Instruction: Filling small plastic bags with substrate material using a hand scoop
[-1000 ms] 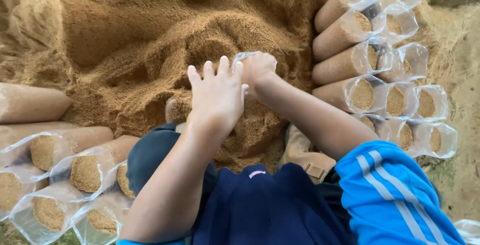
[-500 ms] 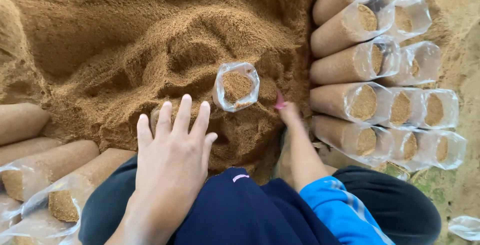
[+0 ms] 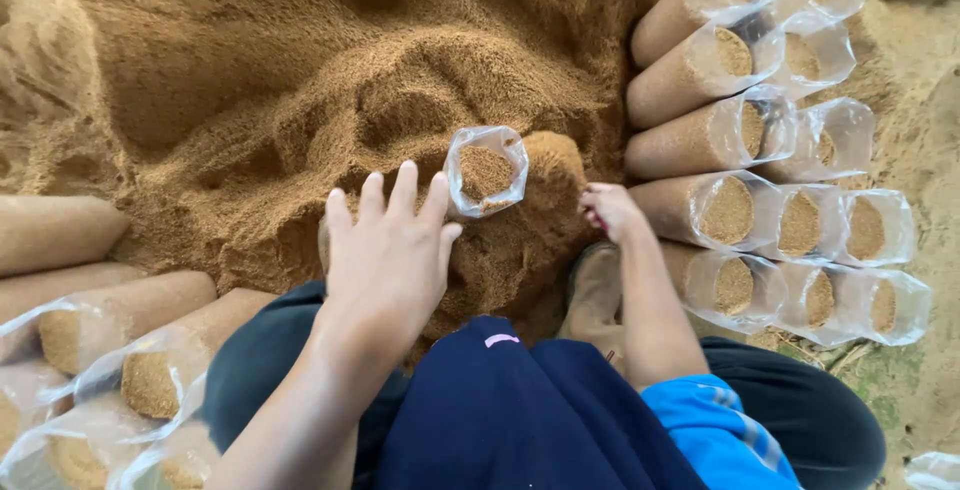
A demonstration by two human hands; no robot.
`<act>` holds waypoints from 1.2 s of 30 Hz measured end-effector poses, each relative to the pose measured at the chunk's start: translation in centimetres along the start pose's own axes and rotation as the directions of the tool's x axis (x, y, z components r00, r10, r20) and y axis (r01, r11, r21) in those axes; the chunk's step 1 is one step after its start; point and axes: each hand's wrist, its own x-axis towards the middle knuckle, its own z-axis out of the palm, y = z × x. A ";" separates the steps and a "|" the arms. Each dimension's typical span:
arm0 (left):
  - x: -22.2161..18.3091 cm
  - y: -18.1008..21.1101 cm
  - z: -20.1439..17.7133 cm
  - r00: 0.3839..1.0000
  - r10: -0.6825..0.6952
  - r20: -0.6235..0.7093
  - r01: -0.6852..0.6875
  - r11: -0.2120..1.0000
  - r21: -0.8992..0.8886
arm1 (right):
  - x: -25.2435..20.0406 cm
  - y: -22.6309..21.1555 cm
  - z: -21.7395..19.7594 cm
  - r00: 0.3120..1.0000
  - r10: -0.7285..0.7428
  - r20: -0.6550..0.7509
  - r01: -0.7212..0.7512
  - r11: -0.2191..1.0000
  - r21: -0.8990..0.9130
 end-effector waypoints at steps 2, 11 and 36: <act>1.0 0.5 -1.2 0.944 -0.075 0.323 0.080 0.997 -0.002 | -2.5 -2.1 -1.2 0.975 -0.199 -0.100 0.180 0.969 -0.171; 6.5 1.5 7.8 0.877 -0.340 0.339 0.409 0.899 -0.157 | -8.8 -12.3 -0.5 0.941 -0.285 0.185 0.337 0.726 -0.599; 7.0 2.7 20.9 0.844 -0.515 0.147 0.434 0.496 -0.752 | -11.7 -11.9 12.1 0.908 -0.419 -0.006 0.273 0.602 -0.751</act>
